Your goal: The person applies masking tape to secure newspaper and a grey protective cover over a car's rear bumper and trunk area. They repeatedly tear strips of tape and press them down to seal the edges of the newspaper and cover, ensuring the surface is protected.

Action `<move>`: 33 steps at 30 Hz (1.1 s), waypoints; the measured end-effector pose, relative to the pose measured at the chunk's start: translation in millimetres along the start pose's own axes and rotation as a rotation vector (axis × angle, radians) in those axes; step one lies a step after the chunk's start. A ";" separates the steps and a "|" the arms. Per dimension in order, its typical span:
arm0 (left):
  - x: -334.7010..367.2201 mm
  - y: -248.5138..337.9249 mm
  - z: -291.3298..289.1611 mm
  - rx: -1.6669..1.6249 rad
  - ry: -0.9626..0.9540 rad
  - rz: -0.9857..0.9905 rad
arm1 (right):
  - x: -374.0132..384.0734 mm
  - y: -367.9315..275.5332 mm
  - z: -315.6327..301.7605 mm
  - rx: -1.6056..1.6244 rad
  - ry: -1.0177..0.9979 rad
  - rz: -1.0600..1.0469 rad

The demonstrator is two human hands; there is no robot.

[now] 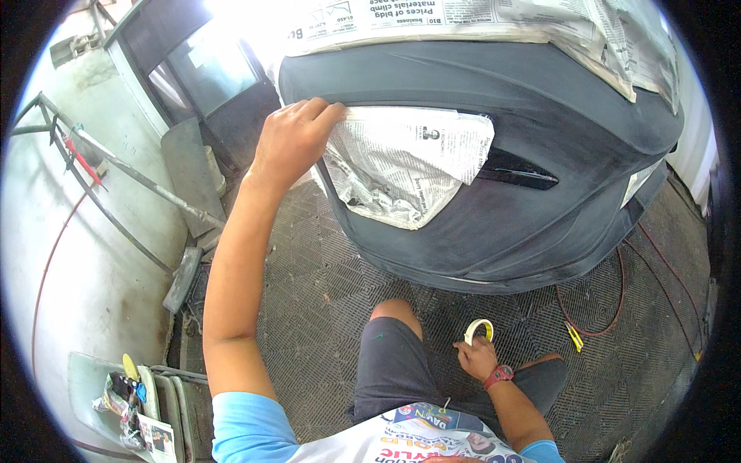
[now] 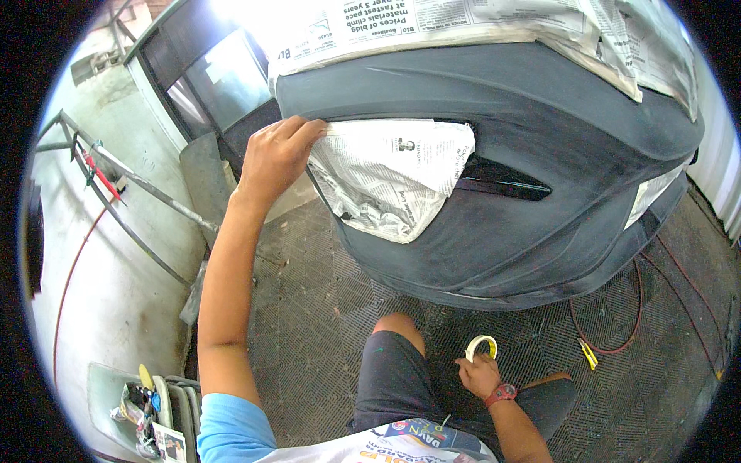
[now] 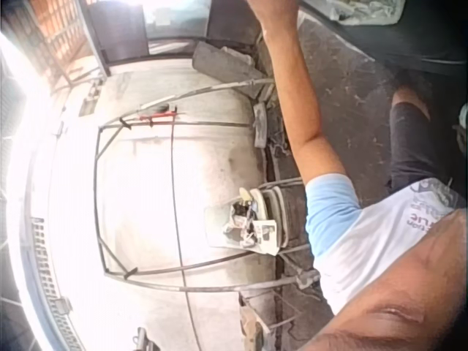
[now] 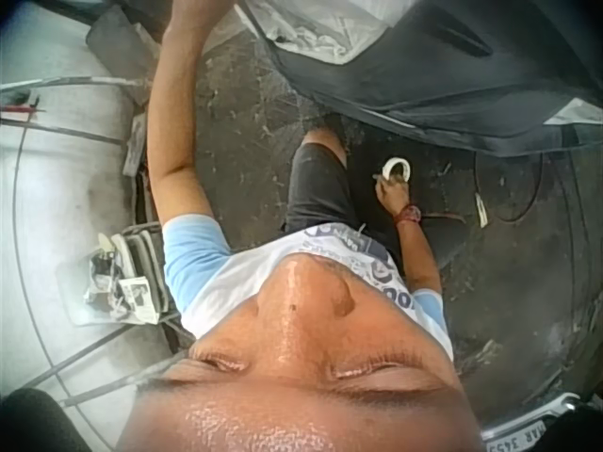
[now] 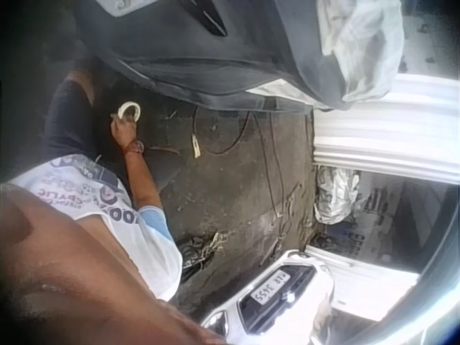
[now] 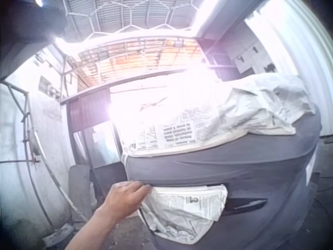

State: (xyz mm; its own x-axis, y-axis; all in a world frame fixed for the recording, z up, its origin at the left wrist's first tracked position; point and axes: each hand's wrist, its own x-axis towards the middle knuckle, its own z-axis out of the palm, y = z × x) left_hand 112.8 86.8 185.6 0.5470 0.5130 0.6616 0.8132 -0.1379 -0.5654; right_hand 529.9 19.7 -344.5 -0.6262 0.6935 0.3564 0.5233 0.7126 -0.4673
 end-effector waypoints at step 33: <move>-8.2 -2.1 22.9 0.026 0.261 -0.036 | 0.5 -6.7 -4.9 -0.004 -0.031 0.005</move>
State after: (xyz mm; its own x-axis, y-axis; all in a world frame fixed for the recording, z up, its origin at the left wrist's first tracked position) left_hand 102.0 102.3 170.1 0.5530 0.2805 0.7846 0.8298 -0.1001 -0.5490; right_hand 528.9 15.8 -337.2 -0.6412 0.6934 0.3288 0.5284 0.7096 -0.4660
